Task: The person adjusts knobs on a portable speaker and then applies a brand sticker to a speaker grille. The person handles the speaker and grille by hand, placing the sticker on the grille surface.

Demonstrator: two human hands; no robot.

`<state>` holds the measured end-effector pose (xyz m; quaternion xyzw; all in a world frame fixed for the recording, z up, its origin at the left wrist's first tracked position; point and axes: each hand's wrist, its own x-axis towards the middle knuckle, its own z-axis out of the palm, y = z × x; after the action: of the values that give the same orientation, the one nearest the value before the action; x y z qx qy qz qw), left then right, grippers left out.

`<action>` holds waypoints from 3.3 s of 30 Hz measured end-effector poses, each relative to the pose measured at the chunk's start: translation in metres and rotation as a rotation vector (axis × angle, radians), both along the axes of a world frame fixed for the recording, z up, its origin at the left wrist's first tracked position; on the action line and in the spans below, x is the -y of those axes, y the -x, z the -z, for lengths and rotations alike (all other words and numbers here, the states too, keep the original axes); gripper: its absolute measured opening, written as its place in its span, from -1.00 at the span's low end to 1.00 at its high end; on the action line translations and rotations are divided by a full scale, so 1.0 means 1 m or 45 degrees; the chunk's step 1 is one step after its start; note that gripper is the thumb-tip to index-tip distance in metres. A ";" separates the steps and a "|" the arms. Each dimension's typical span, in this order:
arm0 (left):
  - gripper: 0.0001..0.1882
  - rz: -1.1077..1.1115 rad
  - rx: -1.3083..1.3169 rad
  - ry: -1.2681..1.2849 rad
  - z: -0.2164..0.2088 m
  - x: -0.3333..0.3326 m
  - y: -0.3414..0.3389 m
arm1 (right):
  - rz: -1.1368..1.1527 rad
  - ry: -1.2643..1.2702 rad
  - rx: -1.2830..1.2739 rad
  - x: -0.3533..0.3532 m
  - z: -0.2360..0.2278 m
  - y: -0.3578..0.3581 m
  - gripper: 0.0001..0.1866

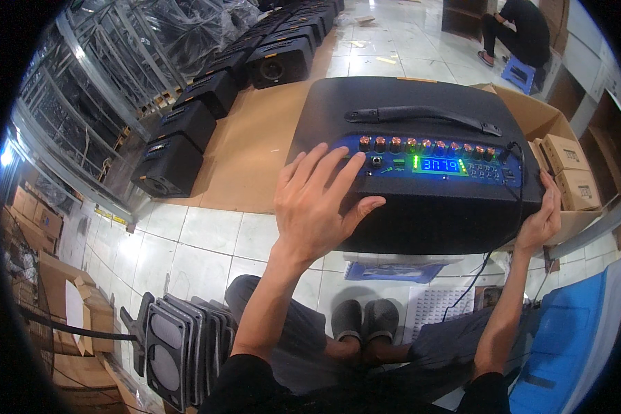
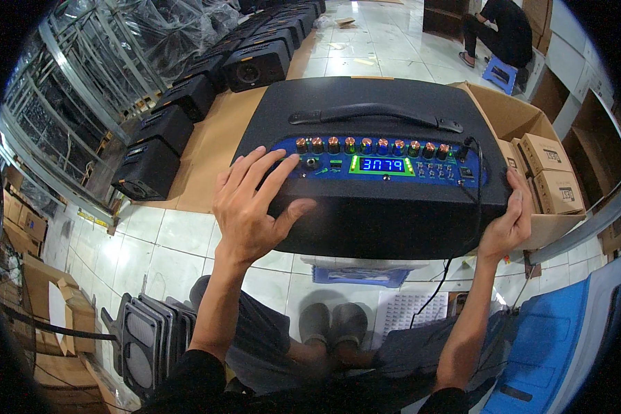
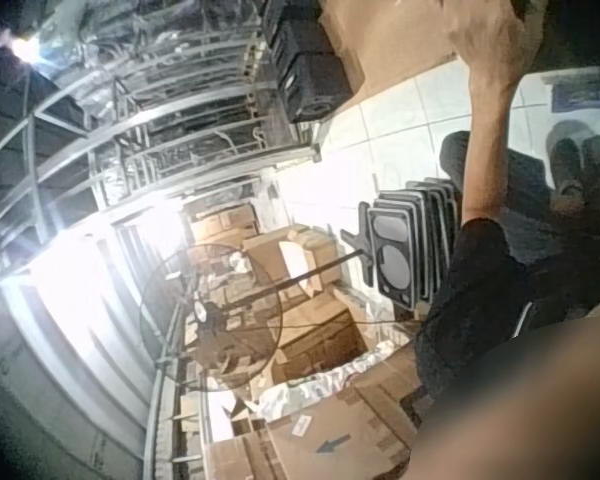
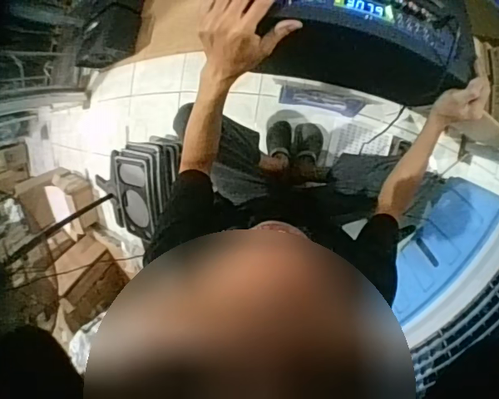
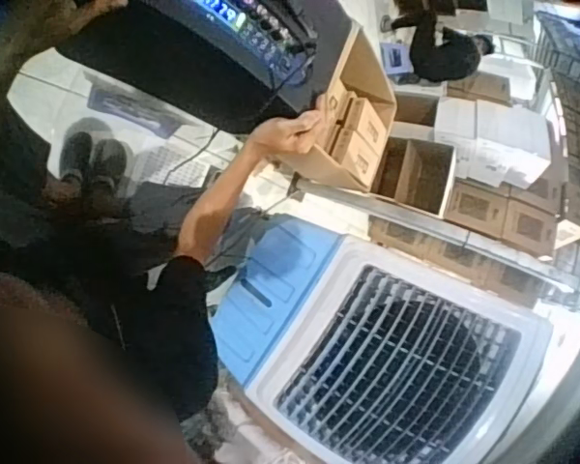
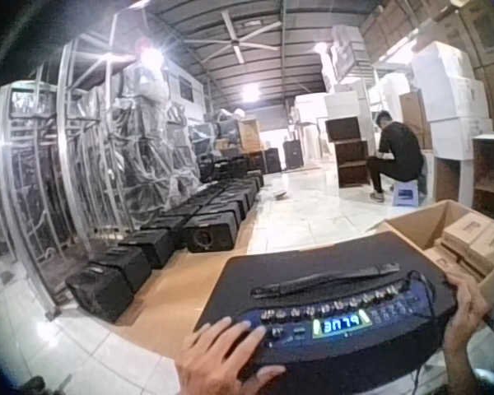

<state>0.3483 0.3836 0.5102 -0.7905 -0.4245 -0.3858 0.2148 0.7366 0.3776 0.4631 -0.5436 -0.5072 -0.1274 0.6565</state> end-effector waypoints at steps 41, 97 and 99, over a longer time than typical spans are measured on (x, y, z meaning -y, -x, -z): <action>-0.24 -0.065 -0.015 0.108 0.000 0.007 -0.022 | -0.001 -0.020 -0.002 0.000 -0.001 0.004 -0.58; -0.76 0.081 0.407 0.629 -0.058 -0.013 -0.019 | -0.068 -0.039 -0.017 0.001 -0.003 0.005 -0.62; -0.78 0.094 0.482 0.695 -0.059 -0.013 -0.011 | -0.070 -0.042 -0.013 0.000 -0.003 0.005 -0.62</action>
<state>0.3597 0.3965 0.5692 -0.7479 -0.5156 -0.4054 -0.1018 0.7321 0.3778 0.4657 -0.5193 -0.5165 -0.1150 0.6711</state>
